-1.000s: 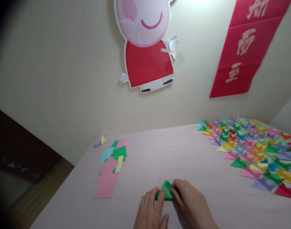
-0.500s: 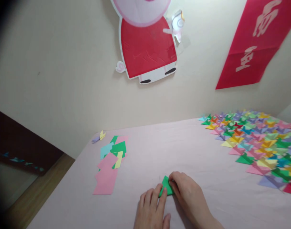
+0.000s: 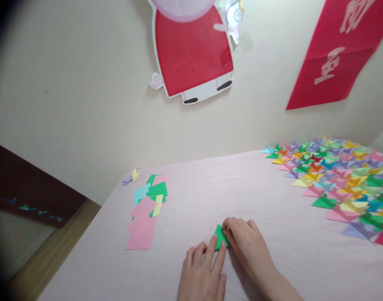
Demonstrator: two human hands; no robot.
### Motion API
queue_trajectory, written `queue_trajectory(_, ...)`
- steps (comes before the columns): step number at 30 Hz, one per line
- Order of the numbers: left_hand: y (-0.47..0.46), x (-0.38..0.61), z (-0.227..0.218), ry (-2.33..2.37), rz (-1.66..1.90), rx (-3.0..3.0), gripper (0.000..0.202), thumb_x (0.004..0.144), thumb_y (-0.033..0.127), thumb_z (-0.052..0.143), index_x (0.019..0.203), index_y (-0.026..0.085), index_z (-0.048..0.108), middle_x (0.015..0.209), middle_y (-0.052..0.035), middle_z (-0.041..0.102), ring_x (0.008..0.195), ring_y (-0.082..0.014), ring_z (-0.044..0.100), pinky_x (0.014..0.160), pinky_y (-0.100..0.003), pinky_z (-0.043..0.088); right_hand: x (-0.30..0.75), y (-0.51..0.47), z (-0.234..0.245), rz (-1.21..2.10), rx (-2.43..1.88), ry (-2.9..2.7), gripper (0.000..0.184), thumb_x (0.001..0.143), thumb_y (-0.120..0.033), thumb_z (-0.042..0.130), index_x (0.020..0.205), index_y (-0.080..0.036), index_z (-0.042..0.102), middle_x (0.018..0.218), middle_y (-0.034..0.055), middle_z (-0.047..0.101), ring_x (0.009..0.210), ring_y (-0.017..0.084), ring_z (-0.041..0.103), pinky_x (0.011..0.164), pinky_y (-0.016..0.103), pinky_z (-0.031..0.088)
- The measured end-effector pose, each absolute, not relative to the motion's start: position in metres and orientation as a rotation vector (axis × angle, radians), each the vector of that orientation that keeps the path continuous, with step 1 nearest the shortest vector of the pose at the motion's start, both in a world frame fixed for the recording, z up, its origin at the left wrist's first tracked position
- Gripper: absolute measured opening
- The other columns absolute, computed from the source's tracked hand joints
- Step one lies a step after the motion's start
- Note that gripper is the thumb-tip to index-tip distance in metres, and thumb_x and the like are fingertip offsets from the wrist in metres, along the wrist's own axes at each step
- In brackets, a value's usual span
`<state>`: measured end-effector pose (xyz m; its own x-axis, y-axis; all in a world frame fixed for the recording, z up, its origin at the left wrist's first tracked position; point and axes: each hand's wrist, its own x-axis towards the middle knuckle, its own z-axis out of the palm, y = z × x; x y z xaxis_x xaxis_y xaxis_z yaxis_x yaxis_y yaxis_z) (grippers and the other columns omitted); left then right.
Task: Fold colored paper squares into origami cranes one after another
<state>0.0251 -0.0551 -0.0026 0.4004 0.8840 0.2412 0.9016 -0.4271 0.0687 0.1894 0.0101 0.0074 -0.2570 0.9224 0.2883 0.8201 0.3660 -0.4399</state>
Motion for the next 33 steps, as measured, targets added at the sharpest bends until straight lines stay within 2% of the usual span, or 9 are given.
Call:
queue_trajectory(8,-0.022,0.022,0.010,-1.548,-0.355,-2.631,0.055,0.099,0.055,0.037,0.143,0.024,0.047,0.147,-0.0053,0.047,0.119,-0.0288,0.053,0.096,-0.048,0.045,0.191,0.042,0.002,0.231,-1.535,-2.186,0.016,0.094,-0.019,0.045,0.084,-0.022,0.058,0.078,0.0010,0.070,0.074,0.020,0.065,0.073,0.034,0.035)
queue_trajectory(16,0.003,0.042,0.000,-1.545,-0.338,-2.576,0.062,0.101,0.051,0.030,0.139,0.006,0.049,0.145,-0.0130,0.048,0.128,-0.0284,0.049,0.102,-0.045,0.043,0.189,0.070,0.004,0.328,-1.576,-2.070,0.017,0.090,-0.022,0.046,0.082,-0.023,0.061,0.079,0.0018,0.072,0.073,0.020,0.065,0.072,0.033,0.042)
queue_trajectory(23,0.002,0.040,-0.001,-1.589,-0.254,-2.671,0.055,0.096,0.037,0.040,0.145,0.011,0.042,0.150,-0.0107,0.043,0.131,-0.0284,0.046,0.104,-0.047,0.042,0.191,0.069,0.001,0.309,-1.529,-2.042,0.021,0.092,-0.026,0.044,0.084,-0.023,0.063,0.080,0.0030,0.073,0.072,0.020,0.066,0.069,0.032,0.047)
queue_trajectory(33,0.004,0.040,0.005,-1.628,-0.289,-2.687,0.056,0.095,0.040,0.042,0.144,0.012,0.045,0.149,-0.0114,0.045,0.128,-0.0299,0.047,0.103,-0.050,0.041,0.191,0.069,-0.003,0.237,-1.550,-2.064,0.020,0.092,-0.026,0.045,0.085,-0.023,0.063,0.080,0.0039,0.072,0.073,0.022,0.066,0.069,0.033,0.050)
